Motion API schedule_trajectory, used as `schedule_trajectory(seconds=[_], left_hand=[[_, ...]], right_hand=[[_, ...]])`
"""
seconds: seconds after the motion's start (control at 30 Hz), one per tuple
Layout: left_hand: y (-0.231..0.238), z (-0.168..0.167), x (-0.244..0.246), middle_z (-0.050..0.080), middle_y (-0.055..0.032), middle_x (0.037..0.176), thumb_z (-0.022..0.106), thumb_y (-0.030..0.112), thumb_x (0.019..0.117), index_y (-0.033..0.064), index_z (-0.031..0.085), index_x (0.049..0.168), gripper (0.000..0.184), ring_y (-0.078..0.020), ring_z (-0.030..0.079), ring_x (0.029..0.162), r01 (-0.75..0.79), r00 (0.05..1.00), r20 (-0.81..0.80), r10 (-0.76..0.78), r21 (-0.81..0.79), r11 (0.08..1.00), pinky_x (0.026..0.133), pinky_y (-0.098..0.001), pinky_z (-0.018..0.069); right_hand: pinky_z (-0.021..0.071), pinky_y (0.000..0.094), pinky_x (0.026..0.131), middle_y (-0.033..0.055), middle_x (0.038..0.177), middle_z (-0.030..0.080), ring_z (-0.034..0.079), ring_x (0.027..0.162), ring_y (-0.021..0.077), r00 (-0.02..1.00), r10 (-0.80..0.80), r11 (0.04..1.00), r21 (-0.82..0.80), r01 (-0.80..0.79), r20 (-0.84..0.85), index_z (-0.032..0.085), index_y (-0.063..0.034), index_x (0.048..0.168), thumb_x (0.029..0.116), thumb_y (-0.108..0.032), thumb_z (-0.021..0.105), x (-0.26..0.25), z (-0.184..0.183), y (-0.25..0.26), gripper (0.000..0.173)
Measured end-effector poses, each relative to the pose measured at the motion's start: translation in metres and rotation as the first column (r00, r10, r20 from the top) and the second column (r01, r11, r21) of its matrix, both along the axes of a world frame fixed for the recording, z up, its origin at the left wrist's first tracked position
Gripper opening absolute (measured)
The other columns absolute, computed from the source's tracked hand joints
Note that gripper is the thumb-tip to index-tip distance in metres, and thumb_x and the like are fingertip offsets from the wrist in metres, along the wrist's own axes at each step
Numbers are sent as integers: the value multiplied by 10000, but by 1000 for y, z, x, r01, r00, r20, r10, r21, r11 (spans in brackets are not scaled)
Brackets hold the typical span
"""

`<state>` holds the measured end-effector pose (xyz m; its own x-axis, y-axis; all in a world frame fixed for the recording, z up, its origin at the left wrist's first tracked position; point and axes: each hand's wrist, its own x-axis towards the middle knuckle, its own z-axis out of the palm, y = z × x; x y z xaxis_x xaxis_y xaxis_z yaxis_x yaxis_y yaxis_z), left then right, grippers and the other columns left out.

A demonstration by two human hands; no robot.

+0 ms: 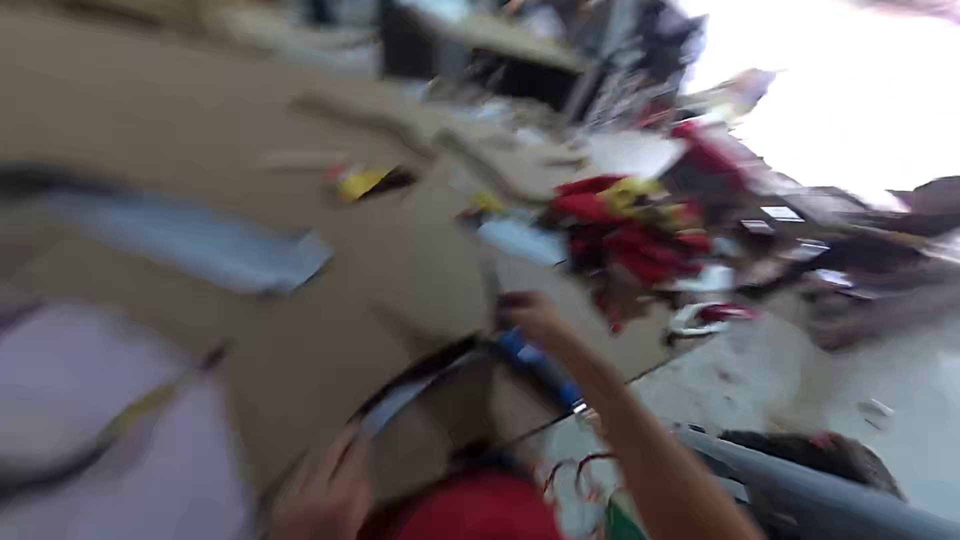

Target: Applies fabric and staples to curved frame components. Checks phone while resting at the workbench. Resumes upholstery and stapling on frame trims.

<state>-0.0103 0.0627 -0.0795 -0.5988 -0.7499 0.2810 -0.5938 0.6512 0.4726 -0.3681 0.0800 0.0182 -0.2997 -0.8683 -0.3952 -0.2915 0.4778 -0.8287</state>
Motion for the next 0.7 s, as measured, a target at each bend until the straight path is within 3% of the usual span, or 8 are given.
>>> schedule_trajectory(seconds=[0.07,0.13,0.2,0.27,0.33,0.47,0.7], left_hand=[[-3,-27,5,727,-144,1245,547,127,977,46,772,1096,267,-336,709,1144,-78,996,-39,75,-86,993,912,-496,605],[-2,-34,5,727,-108,1261,556,138,992,83,776,1082,245,-308,700,1168,-116,993,-18,115,-108,987,920,-478,603],[3,-33,0,734,-76,1250,575,179,993,122,785,1090,238,-283,698,1169,-154,988,7,156,-131,979,919,-455,599],[4,-32,-5,744,-67,1217,596,213,988,164,788,1113,234,-278,702,1143,-175,983,21,180,-149,973,907,-443,594],[4,-32,-8,749,-56,1191,606,224,983,192,793,1103,225,-271,706,1114,-189,980,32,196,-159,969,894,-435,587],[3,-32,-11,751,-43,1175,606,160,955,179,791,1011,195,-256,712,1076,-222,974,14,227,-158,962,882,-421,580],[5,-33,-13,766,16,1171,614,145,954,194,804,1021,207,-212,715,1086,-259,964,9,265,-177,949,889,-386,570]], right_hand=[[584,364,633,73,898,722,674,717,180,997,34,995,86,-40,73,719,-97,1161,950,-236,685,32,0,25,255],[570,331,587,14,817,700,656,661,133,986,110,959,246,-139,128,726,-91,1055,878,-331,722,56,-4,66,299],[528,311,547,-24,749,665,619,611,97,951,225,841,450,-300,214,715,-107,986,844,-518,718,76,-5,99,435],[480,334,530,-20,697,622,568,574,103,910,273,740,536,-406,312,709,-99,935,828,-643,690,89,-11,114,555],[471,314,513,-33,668,608,559,553,91,891,227,733,533,-422,394,689,-117,888,826,-674,685,97,-17,116,560],[486,258,498,-42,674,642,595,560,75,854,66,798,486,-355,516,689,-130,885,862,-575,687,112,-23,104,446],[440,219,440,-35,666,635,571,519,59,831,24,817,468,-337,555,677,-157,851,826,-647,720,130,-32,87,492]])
